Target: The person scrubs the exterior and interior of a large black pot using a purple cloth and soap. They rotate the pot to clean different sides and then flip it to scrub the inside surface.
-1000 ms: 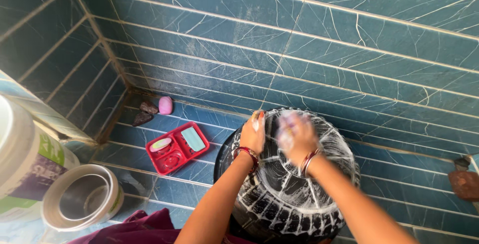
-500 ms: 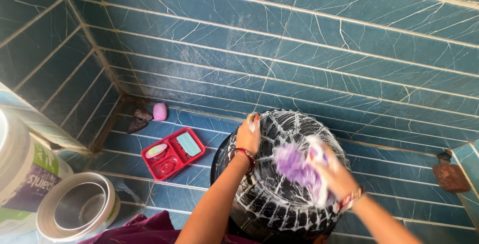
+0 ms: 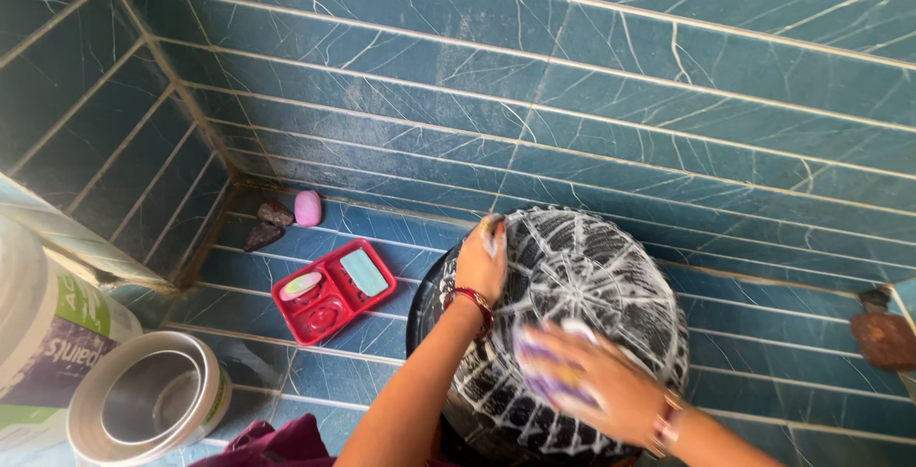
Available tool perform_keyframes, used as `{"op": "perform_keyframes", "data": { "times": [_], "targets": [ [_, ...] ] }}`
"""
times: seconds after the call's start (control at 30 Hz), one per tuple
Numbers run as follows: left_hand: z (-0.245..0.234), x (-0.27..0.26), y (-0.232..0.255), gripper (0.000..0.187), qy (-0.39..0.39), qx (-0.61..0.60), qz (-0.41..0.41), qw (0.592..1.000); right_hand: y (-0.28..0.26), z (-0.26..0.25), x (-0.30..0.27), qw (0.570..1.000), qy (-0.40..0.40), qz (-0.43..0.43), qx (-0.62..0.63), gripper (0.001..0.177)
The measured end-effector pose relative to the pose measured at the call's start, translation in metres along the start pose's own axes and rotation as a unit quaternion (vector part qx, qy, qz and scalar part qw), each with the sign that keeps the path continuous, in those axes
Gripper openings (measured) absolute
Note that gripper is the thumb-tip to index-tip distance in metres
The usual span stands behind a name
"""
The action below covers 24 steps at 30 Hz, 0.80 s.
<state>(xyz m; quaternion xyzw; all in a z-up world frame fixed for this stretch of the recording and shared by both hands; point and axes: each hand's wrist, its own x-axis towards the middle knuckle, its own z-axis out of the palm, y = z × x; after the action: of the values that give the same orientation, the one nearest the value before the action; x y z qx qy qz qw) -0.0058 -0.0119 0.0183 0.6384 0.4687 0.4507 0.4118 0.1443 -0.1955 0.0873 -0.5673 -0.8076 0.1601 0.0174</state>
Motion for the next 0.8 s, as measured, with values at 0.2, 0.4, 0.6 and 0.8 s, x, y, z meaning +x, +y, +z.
{"op": "perform_keyframes", "data": {
  "times": [0.2, 0.4, 0.6, 0.8],
  "targets": [
    [0.002, 0.001, 0.003, 0.030, -0.017, 0.001, -0.019, 1.000, 0.087, -0.013, 0.004, 0.985, 0.102, 0.050, -0.132, 0.064],
    [0.001, 0.002, 0.001, 0.047, -0.011, -0.009, -0.038, 0.999, 0.109, -0.028, 0.109, 0.960, 0.156, 0.214, -0.087, 0.064],
    [0.003, 0.002, -0.015, 0.066, -0.011, -0.077, -0.029, 0.997, -0.009, 0.025, 0.100, 0.982, 0.112, 0.085, -0.125, 0.050],
    [0.006, 0.009, -0.023, 0.062, -0.063, 0.065, -0.010, 0.996, -0.027, 0.009, -0.011, 0.986, 0.058, 0.155, 0.020, 0.064]
  ]
}}
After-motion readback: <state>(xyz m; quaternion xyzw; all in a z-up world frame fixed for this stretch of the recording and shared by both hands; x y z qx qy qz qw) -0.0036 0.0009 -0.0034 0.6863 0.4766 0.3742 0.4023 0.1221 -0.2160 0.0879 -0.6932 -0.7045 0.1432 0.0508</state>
